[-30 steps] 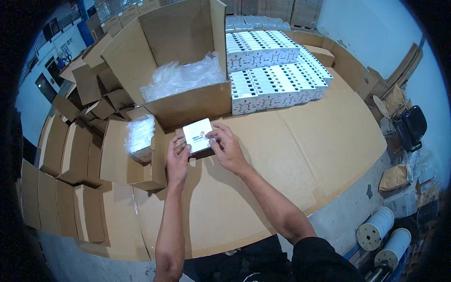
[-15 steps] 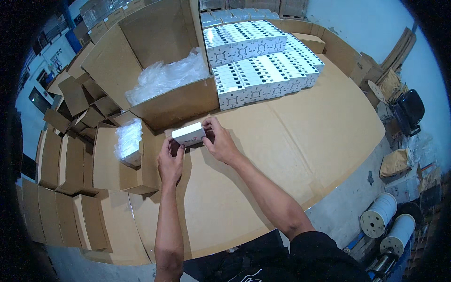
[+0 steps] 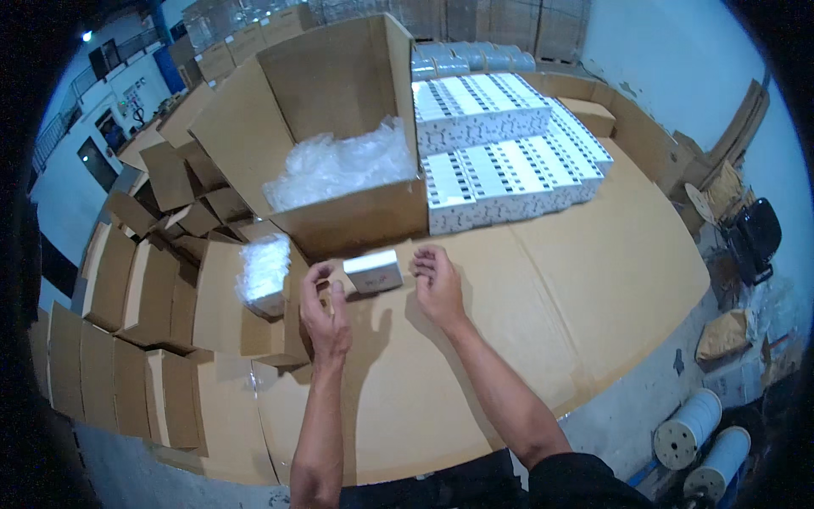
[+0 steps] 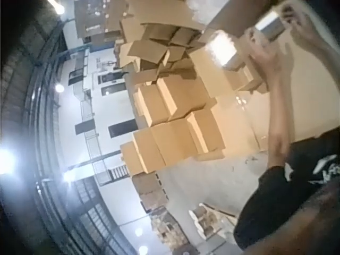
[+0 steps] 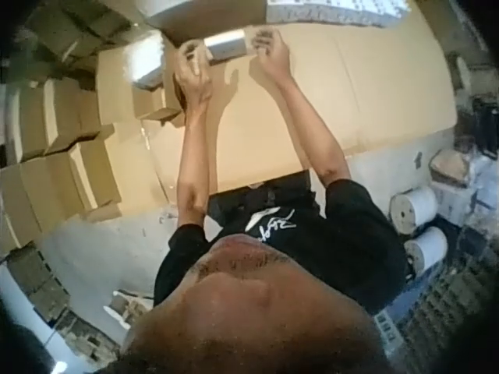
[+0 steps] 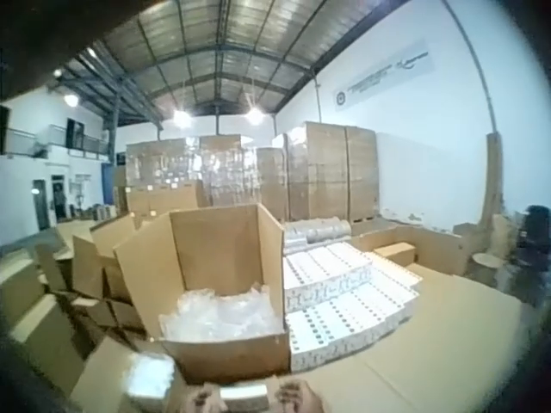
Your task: Packing small white product boxes into plastic bags and placing them into larger cardboard shipping boxes.
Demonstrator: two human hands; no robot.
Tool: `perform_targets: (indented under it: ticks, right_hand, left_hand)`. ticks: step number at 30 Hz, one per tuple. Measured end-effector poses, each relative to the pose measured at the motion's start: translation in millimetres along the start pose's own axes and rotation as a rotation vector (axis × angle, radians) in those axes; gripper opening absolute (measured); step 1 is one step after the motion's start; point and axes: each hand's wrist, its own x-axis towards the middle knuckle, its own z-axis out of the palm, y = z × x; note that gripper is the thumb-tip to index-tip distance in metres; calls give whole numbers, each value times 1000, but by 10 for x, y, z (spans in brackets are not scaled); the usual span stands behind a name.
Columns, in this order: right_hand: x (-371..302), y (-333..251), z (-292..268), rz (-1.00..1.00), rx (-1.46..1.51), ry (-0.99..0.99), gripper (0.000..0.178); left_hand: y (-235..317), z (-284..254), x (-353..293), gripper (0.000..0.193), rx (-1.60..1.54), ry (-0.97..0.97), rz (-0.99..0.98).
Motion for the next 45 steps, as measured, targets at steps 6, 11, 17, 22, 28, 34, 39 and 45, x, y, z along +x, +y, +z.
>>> perform_targets:
  ticks: [6,11,17,22,28,34,39,45]
  right_hand:
    - [-42,-39,16,34,-2,84,31]
    - [-30,-85,-47,43,-48,91,27]
    - [-43,-137,11,86,-53,72,24]
    - [-66,-181,-8,104,-74,48,23]
    - [-41,-229,-5,129,-101,44,21]
    - [-18,-255,-12,123,-130,49,19]
    - [-48,-205,-36,134,-113,58,19]
    - [-26,-224,-26,124,-129,54,20]
  left_hand:
    - [440,191,684,21,-21,116,135]
    - [449,448,1786,14,49,79,130]
    - [-183,390,3210,20,423,-174,55]
    - [-726,486,3713,19,757,-410,-22]
    - [-976,714,3766,31,1003,-459,-19]
    - [-1018,694,3842,33,1122,-617,3]
    - [-926,747,3848,23,1029,-531,-30]
    - [-963,616,4035,17,639,-329,123]
